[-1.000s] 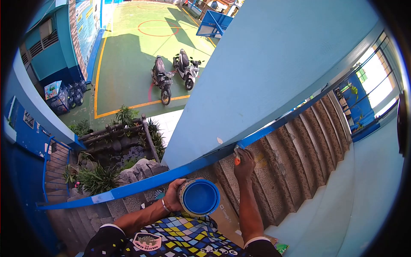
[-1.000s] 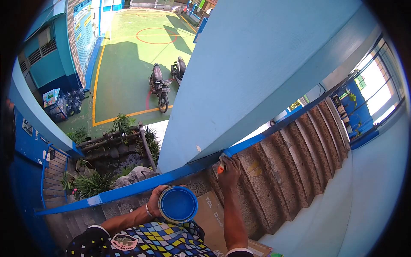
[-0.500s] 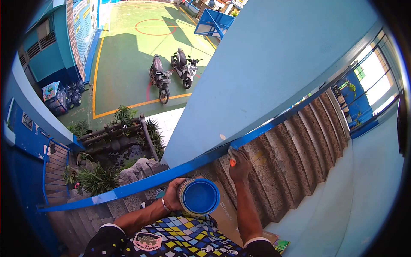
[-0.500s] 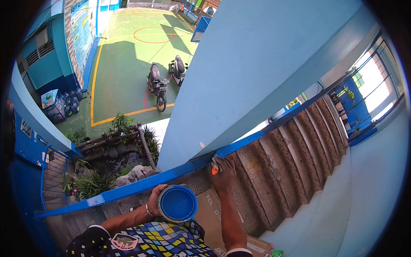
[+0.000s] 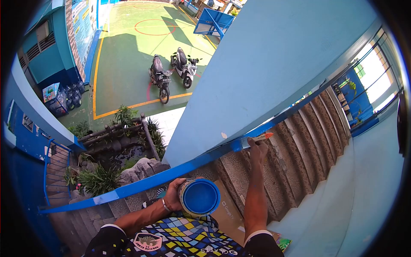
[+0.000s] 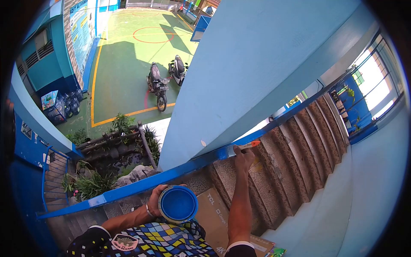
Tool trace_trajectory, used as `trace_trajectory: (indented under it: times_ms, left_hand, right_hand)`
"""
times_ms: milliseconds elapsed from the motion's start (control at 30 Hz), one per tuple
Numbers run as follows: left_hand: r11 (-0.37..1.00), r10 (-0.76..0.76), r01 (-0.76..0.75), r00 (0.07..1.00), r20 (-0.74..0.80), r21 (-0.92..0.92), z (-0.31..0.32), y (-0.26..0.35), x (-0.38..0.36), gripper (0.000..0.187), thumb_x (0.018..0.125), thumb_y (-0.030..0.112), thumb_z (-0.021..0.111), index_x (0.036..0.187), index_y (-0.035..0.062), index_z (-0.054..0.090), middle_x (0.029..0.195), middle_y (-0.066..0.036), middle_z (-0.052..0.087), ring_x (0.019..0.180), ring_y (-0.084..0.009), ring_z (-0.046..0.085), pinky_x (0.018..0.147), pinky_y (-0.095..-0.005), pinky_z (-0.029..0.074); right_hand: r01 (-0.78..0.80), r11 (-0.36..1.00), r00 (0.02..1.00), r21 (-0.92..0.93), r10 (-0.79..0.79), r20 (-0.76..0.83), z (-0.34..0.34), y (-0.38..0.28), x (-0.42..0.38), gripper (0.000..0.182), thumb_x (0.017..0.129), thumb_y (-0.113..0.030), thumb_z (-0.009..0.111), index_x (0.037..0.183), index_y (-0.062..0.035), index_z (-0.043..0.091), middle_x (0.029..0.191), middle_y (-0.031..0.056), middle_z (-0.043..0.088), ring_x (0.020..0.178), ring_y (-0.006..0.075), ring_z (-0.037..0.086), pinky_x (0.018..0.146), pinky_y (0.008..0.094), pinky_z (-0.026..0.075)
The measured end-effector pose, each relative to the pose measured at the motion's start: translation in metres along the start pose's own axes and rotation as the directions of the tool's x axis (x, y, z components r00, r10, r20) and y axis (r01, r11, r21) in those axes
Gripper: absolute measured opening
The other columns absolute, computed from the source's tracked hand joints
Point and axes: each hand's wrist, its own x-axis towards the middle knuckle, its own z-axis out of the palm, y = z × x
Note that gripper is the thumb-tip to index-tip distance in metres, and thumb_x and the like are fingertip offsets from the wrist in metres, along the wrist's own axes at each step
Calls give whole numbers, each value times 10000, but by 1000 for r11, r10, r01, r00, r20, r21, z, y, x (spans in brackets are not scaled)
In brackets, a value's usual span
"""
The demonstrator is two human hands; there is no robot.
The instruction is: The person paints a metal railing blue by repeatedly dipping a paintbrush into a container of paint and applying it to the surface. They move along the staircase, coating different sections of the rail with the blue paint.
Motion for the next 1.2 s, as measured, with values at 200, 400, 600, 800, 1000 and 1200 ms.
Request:
trace_trajectory:
  times_ms: [200,400,600,800,1000,1200]
  left_hand:
    - [1000,8,-8,1000,-8,-24,1,-1,-5,710,975,453,580,1537,29,485,1463,-206,615,1304,-367,627,1128,-579,477]
    - [1000,14,-14,1000,0,-20,1,1,-7,712,970,453,577,1541,37,486,1473,-200,610,1309,-372,623,1136,-586,468]
    - [999,8,-6,999,45,-48,-3,1,-6,706,977,447,570,1539,30,484,1470,-203,612,1305,-367,626,1132,-574,475]
    - [998,16,-13,998,56,-63,-6,1,-6,701,984,444,563,1540,26,479,1465,-208,614,1300,-365,631,1132,-565,479]
    - [1000,-3,3,1000,-10,-26,5,1,-3,696,980,442,570,1540,37,488,1463,-198,621,1288,-364,640,1130,-568,478]
    - [998,-28,28,1000,11,-52,-8,5,4,702,972,447,579,1543,46,496,1471,-193,620,1302,-361,630,1142,-576,461]
  right_hand:
    - [-17,991,995,-136,3,-101,-2,18,27,360,844,-212,806,1072,63,761,958,152,789,841,215,735,815,368,555]
    - [2,934,979,-357,-75,-190,-3,-5,29,353,849,-234,814,1051,51,764,967,170,792,870,281,757,845,406,561]
    - [-23,892,951,-451,-120,-286,-7,-9,43,338,854,-245,841,1027,38,777,941,174,780,856,280,753,796,414,567]
    - [219,903,876,-369,-349,-334,-8,-10,22,241,924,-152,797,1097,12,768,1021,167,786,911,322,759,825,432,574]
    - [516,741,823,-430,-568,10,-4,4,-36,248,866,-33,804,1110,-19,759,1092,155,778,1024,343,735,887,431,579]
    - [691,616,715,-379,-659,234,8,-10,-92,292,820,36,811,1103,-7,754,1090,151,779,1040,352,731,894,437,584]
